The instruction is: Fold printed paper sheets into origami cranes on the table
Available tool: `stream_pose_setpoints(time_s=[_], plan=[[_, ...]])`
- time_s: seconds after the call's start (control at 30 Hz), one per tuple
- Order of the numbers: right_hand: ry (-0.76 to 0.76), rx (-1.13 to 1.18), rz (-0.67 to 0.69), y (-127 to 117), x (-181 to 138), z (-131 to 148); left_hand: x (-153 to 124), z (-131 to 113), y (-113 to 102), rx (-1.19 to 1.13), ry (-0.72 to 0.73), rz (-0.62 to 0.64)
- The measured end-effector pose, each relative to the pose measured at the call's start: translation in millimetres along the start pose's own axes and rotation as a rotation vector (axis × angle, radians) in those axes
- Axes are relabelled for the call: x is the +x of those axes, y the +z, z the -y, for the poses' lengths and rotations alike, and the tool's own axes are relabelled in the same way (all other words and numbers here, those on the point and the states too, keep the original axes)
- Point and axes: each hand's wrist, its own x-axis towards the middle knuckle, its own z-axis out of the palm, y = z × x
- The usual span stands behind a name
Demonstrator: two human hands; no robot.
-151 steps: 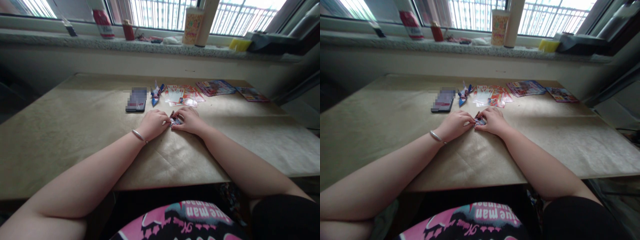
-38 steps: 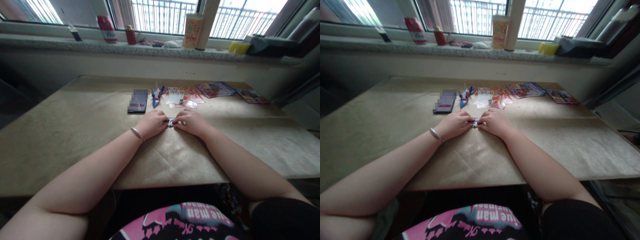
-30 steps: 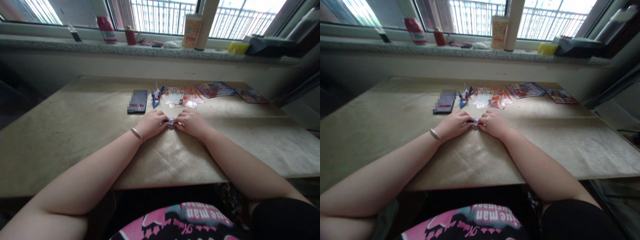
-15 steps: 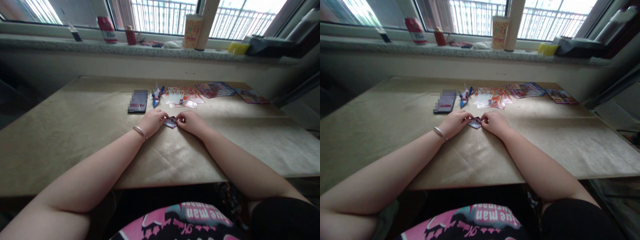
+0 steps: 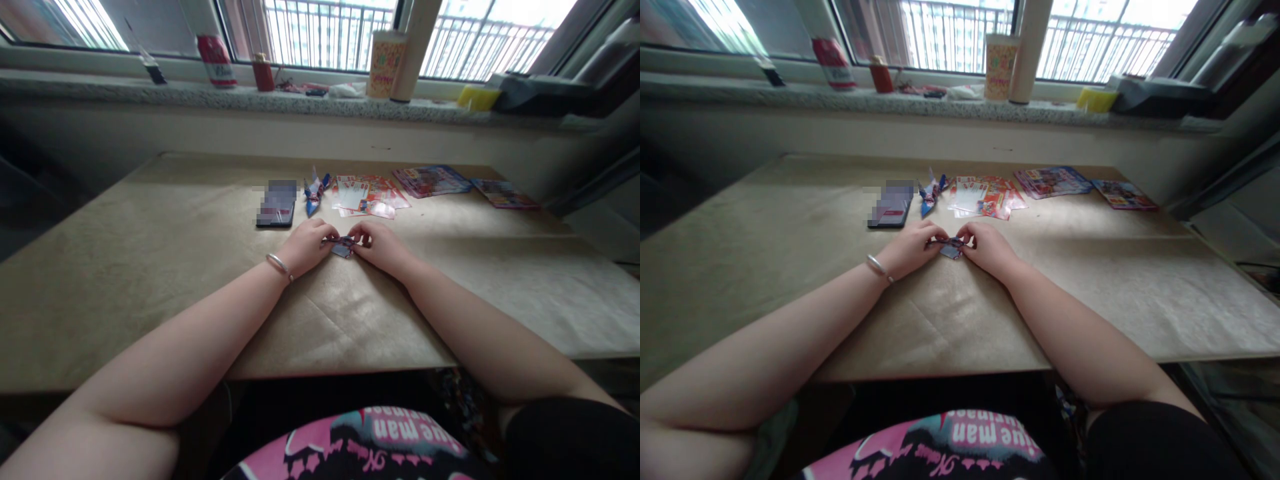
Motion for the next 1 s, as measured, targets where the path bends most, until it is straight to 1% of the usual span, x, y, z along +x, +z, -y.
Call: stream_pose_setpoints(time_s=[0.13, 0.23, 0.43, 0.57, 0.77, 0.87, 1.0], plan=[[-0.025, -0.065, 0.030, -1.7, -1.7, 4.1, -0.8, -0.6, -1.2, -0.016, 0.007, -0.010], [-0.073, -0.125, 0.046, -3.8, -2.8, 7.1, -0.5, 0.6, -1.0, -0.025, -0.003, 0.010], [-0.156, -0.312, 0.075, -5.5, -2.8, 18.4, 1.4, -1.7, -2.1, 0.017, -0.039, 0.024], [-0.175, -0.269, 0.087, -4.3, -1.0, 20.7, 1.1, -4.6, -2.2, 0.042, -0.019, 0.028], [-0.183, -0.185, 0.074, -1.4, -0.1, 13.2, -0.5, -5.7, -2.2, 0.018, 0.027, 0.029], [-0.145, -0.161, 0.074, -1.2, -0.6, 10.4, 0.8, -7.1, -2.3, 0.037, 0.044, 0.051], [-0.063, -0.220, 0.084, -5.4, -0.7, 9.7, 2.1, -7.7, -2.6, 0.082, 0.018, 0.065]])
